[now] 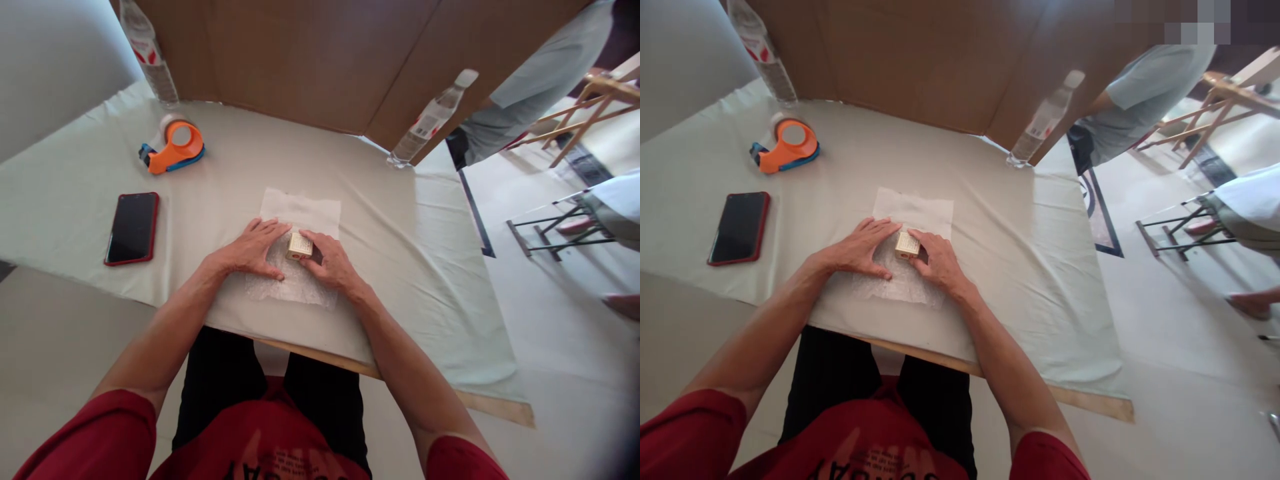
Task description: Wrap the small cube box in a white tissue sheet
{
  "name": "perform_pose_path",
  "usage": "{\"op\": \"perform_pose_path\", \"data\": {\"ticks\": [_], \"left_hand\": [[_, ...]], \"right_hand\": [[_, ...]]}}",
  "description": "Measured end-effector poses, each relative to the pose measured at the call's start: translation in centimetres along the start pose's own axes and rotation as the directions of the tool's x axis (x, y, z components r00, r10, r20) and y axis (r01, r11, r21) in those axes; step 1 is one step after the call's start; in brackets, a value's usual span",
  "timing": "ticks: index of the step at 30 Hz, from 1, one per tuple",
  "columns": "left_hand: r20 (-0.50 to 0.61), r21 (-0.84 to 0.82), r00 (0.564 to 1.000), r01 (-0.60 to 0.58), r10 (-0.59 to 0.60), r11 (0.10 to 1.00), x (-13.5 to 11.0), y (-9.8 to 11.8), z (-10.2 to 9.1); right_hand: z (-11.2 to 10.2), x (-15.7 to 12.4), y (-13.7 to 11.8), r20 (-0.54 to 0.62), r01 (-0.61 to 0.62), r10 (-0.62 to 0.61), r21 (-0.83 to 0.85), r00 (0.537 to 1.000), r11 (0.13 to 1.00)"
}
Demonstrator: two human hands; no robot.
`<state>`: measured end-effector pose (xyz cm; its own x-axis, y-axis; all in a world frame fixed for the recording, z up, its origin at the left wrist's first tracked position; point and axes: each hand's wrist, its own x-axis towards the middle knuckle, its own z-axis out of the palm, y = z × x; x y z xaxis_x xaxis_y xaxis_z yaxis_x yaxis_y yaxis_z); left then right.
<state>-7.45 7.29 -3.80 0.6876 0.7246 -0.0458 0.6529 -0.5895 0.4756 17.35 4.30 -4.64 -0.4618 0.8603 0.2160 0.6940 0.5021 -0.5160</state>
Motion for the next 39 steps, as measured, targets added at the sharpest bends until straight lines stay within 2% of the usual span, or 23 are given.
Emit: {"op": "perform_pose_path", "data": {"ticks": [4, 7, 10, 12, 13, 15, 18, 20, 22, 25, 29, 33, 35, 37, 39], "left_hand": [[-0.001, -0.002, 1.0, 0.0, 0.0, 1.0, -0.1, 0.1, -0.1], [-0.011, -0.022, 1.0, 0.012, -0.012, 1.0, -0.1, -0.1, -0.1], [-0.07, -0.062, 0.998, 0.002, -0.007, 0.998, -0.2, -0.4, -0.3], [-0.137, -0.088, 0.991, -0.015, 0.003, 0.996, -0.2, -0.4, -0.5], [-0.17, -0.101, 0.985, -0.026, 0.008, 0.995, -0.2, -0.4, -0.6], [-0.227, -0.133, 0.974, -0.051, 0.02, 0.99, -0.1, -0.3, -0.7], [-0.265, -0.197, 0.964, -0.09, 0.035, 0.976, -0.1, 0.0, -0.9], [-0.262, -0.236, 0.964, -0.104, 0.04, 0.966, -0.2, 0.3, -1.0], [-0.257, -0.272, 0.965, -0.117, 0.045, 0.955, -0.3, 0.7, -1.3], [-0.257, -0.368, 0.966, -0.123, 0.027, 0.922, -0.6, 1.4, -1.9], [-0.233, -0.509, 0.972, -0.135, 0.015, 0.85, -1.0, 2.1, -2.7], [-0.224, -0.506, 0.974, -0.131, 0.017, 0.853, -1.0, 2.1, -3.0], [-0.218, -0.511, 0.976, -0.101, -0.015, 0.854, -0.8, 2.2, -2.7], [-0.239, -0.528, 0.966, -0.048, -0.094, 0.848, -0.6, 2.4, -2.2], [-0.294, -0.546, 0.933, 0.012, -0.205, 0.838, -0.1, 2.7, -1.5]], "right_hand": [[0.1, 0.1, 0.0, 0.01, -0.026, 0.026, 0.004, 1.0, 1.0], [-0.3, 0.2, -0.1, 0.013, 0.008, -0.009, 0.072, 1.0, 0.997], [-1.9, -0.2, -0.8, -0.091, 0.028, -0.015, 0.146, 0.996, 0.989], [-3.5, -0.8, -1.9, -0.171, 0.033, -0.009, 0.135, 0.985, 0.99], [-4.2, -1.2, -2.7, -0.161, 0.046, -0.026, 0.117, 0.987, 0.992], [-5.0, -2.3, -4.3, -0.021, 0.124, -0.123, 0.071, 0.992, 0.99], [-3.9, -4.3, -6.2, 0.185, 0.256, -0.232, -0.117, 0.955, 0.96], [-2.4, -5.4, -6.6, 0.228, 0.286, -0.227, -0.273, 0.947, 0.919], [-1.1, -6.0, -6.5, 0.185, 0.284, -0.23, -0.365, 0.955, 0.886], [-0.9, -5.4, -6.1, 0.063, 0.234, -0.227, -0.38, 0.972, 0.895], [-3.0, -2.8, -5.8, -0.031, 0.122, -0.14, -0.321, 0.99, 0.939], [-4.5, -0.1, -4.7, -0.099, 0.018, -0.038, -0.196, 0.994, 0.98], [-4.6, 1.0, -3.7, -0.098, -0.037, 0.028, -0.092, 0.995, 0.995], [-4.3, 1.8, -2.7, -0.066, -0.097, 0.098, 0.023, 0.993, 0.995], [-3.8, 2.3, -2.0, -0.02, -0.162, 0.166, 0.141, 0.986, 0.977]]}}
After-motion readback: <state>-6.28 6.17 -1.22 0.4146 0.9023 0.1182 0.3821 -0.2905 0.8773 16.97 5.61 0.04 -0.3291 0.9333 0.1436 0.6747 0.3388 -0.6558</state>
